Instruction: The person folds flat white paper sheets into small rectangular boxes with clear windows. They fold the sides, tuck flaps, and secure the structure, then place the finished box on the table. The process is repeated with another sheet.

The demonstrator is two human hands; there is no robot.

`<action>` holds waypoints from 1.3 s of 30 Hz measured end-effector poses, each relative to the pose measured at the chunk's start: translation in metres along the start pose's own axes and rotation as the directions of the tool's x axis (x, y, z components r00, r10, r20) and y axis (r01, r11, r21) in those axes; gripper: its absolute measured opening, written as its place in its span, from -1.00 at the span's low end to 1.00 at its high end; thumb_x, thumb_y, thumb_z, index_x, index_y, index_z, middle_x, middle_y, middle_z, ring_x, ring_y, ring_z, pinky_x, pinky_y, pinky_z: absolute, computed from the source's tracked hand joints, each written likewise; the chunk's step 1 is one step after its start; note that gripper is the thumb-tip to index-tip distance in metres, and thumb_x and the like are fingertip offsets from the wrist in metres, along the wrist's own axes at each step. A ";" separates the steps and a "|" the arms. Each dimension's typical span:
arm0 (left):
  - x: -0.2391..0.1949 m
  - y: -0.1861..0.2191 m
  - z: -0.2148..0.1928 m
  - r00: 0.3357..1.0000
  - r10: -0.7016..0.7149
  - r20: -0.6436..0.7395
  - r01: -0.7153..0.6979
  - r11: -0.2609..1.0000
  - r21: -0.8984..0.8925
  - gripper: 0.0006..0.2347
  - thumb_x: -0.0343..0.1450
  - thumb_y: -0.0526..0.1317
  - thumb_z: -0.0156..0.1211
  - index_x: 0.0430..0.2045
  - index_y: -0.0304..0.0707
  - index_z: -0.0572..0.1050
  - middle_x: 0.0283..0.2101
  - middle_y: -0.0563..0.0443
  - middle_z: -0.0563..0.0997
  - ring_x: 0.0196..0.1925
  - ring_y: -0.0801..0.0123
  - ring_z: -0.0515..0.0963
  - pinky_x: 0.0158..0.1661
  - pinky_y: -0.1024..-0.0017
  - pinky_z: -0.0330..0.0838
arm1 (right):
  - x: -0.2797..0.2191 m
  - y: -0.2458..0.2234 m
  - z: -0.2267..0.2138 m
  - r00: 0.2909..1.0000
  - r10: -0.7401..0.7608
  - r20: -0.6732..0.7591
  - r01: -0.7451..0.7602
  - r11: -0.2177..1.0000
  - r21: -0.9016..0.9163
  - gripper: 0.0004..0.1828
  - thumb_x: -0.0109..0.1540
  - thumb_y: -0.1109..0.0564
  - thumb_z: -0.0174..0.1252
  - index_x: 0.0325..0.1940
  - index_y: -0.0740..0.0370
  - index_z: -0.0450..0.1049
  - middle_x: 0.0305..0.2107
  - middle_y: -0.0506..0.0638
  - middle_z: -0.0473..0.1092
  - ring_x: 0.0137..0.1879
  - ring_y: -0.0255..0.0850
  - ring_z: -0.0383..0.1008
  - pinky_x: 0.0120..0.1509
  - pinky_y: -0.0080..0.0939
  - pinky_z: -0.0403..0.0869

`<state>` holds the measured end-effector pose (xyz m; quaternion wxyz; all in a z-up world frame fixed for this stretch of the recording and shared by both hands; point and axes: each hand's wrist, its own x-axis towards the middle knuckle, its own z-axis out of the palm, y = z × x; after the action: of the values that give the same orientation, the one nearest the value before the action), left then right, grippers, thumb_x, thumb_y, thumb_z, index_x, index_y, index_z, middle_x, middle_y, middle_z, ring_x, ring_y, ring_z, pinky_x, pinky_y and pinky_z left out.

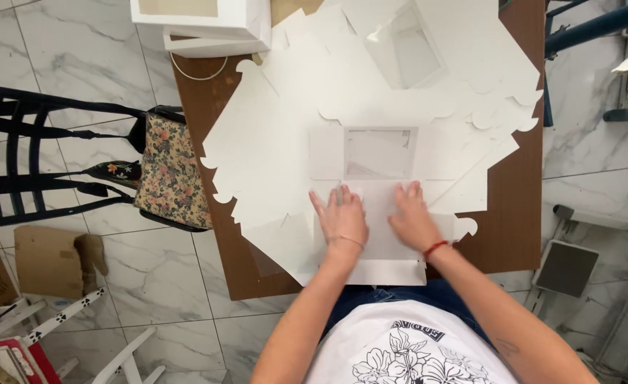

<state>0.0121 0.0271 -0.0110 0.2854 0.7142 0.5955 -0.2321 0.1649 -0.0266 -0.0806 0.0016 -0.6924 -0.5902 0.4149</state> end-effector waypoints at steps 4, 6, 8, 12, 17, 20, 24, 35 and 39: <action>0.048 -0.045 -0.010 0.827 -0.117 -0.550 0.030 0.986 -0.164 -0.82 0.24 -0.09 -0.01 -0.73 -0.12 0.41 -0.68 0.00 0.48 -0.59 0.22 0.52 -0.58 0.28 0.41 | 0.010 0.011 -0.071 0.905 0.320 -0.279 -0.255 0.935 0.244 -0.73 0.10 -0.10 0.01 -0.12 -0.19 0.42 -0.24 -0.12 0.39 -0.06 -0.09 0.36 -0.01 -0.10 0.34; 0.067 -0.061 -0.005 0.837 -0.385 -0.388 0.056 0.767 -0.639 -0.60 0.09 -0.14 0.28 -0.26 -0.05 0.28 -0.29 0.09 0.39 -0.17 0.22 0.41 -0.10 0.32 0.26 | 0.027 0.031 -0.083 0.733 0.380 -0.564 -0.116 0.887 0.447 -0.71 -0.04 0.08 0.23 -0.25 0.04 0.43 -0.39 -0.06 0.33 -0.24 -0.19 0.40 -0.26 -0.30 0.44; 0.084 -0.066 0.012 0.844 -0.414 -0.342 0.076 0.722 -0.688 -0.54 0.03 -0.13 0.33 -0.26 -0.02 0.27 -0.33 0.16 0.39 -0.19 0.31 0.40 -0.11 0.36 0.22 | 0.038 0.048 -0.084 0.685 0.536 -0.494 -0.201 0.790 0.579 -0.65 -0.09 0.04 0.27 -0.24 -0.04 0.42 -0.43 -0.13 0.34 -0.33 -0.29 0.41 -0.36 -0.37 0.44; 0.084 -0.067 0.012 0.804 -0.560 -0.197 0.139 0.501 -0.854 -0.43 -0.08 -0.25 0.38 -0.21 0.05 0.28 -0.29 0.13 0.28 -0.31 0.38 0.39 -0.23 0.48 0.34 | 0.042 0.038 -0.092 0.653 0.701 -0.287 -0.250 0.556 0.792 -0.59 -0.12 0.05 0.31 -0.21 -0.02 0.42 -0.42 -0.11 0.37 -0.48 -0.35 0.41 -0.51 -0.47 0.43; 0.062 -0.049 0.000 0.774 -0.480 -0.414 0.139 0.766 -0.627 -0.59 -0.05 -0.20 0.35 -0.33 -0.03 0.44 -0.28 0.06 0.31 -0.24 0.17 0.40 -0.26 0.29 0.35 | 0.031 0.022 -0.093 0.630 0.587 -0.509 -0.246 0.772 0.586 -0.74 -0.12 0.05 0.25 -0.36 0.00 0.46 -0.52 -0.15 0.30 -0.42 -0.34 0.33 -0.32 -0.38 0.35; 0.030 -0.026 -0.025 0.744 -0.242 -0.623 0.032 0.944 -0.329 -0.55 0.01 -0.30 0.27 -0.20 -0.11 0.39 -0.16 0.05 0.31 -0.17 0.18 0.37 -0.25 0.26 0.32 | 0.022 -0.010 -0.096 0.633 0.495 -0.594 -0.271 0.862 0.429 -0.77 -0.07 0.03 0.22 -0.36 0.01 0.44 -0.29 -0.12 0.17 -0.18 -0.14 0.19 -0.11 -0.10 0.27; 0.028 -0.011 -0.007 0.792 -0.204 -0.575 -0.126 0.868 -0.481 -0.53 0.11 -0.43 0.13 -0.08 -0.13 0.29 -0.09 0.05 0.30 -0.13 0.14 0.39 -0.23 0.20 0.33 | 0.021 0.005 -0.096 0.563 0.684 -0.464 -0.440 0.723 0.533 -0.41 -0.10 -0.01 0.24 -0.02 0.00 0.26 -0.05 -0.02 0.02 0.08 0.02 0.06 0.07 0.11 0.19; 0.073 -0.057 0.034 0.945 -0.316 -0.081 0.118 0.563 -0.818 -0.81 0.16 -0.16 0.15 -0.42 -0.03 0.39 -0.46 0.05 0.49 -0.34 0.24 0.53 -0.30 0.35 0.38 | 0.023 0.064 -0.094 0.574 0.712 -0.404 -0.333 0.654 0.679 -0.46 -0.15 0.00 0.35 -0.14 0.09 0.35 -0.48 -0.07 0.34 -0.28 -0.26 0.40 -0.31 -0.31 0.42; 0.066 -0.060 0.027 0.956 -0.293 -0.029 0.141 0.542 -0.829 -0.79 0.20 -0.05 0.09 -0.44 -0.10 0.40 -0.47 -0.03 0.47 -0.28 0.13 0.51 -0.26 0.27 0.37 | 0.017 0.047 -0.091 0.565 0.421 -0.710 -0.264 0.907 0.328 -0.41 -0.13 0.08 0.29 -0.06 0.07 0.28 -0.38 -0.05 0.22 -0.26 -0.17 0.29 -0.13 -0.19 0.32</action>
<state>-0.0349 0.0638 -0.0829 0.5020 0.4375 0.7399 0.0957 0.2552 0.0172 -0.0539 0.2348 -0.8997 -0.3456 0.1265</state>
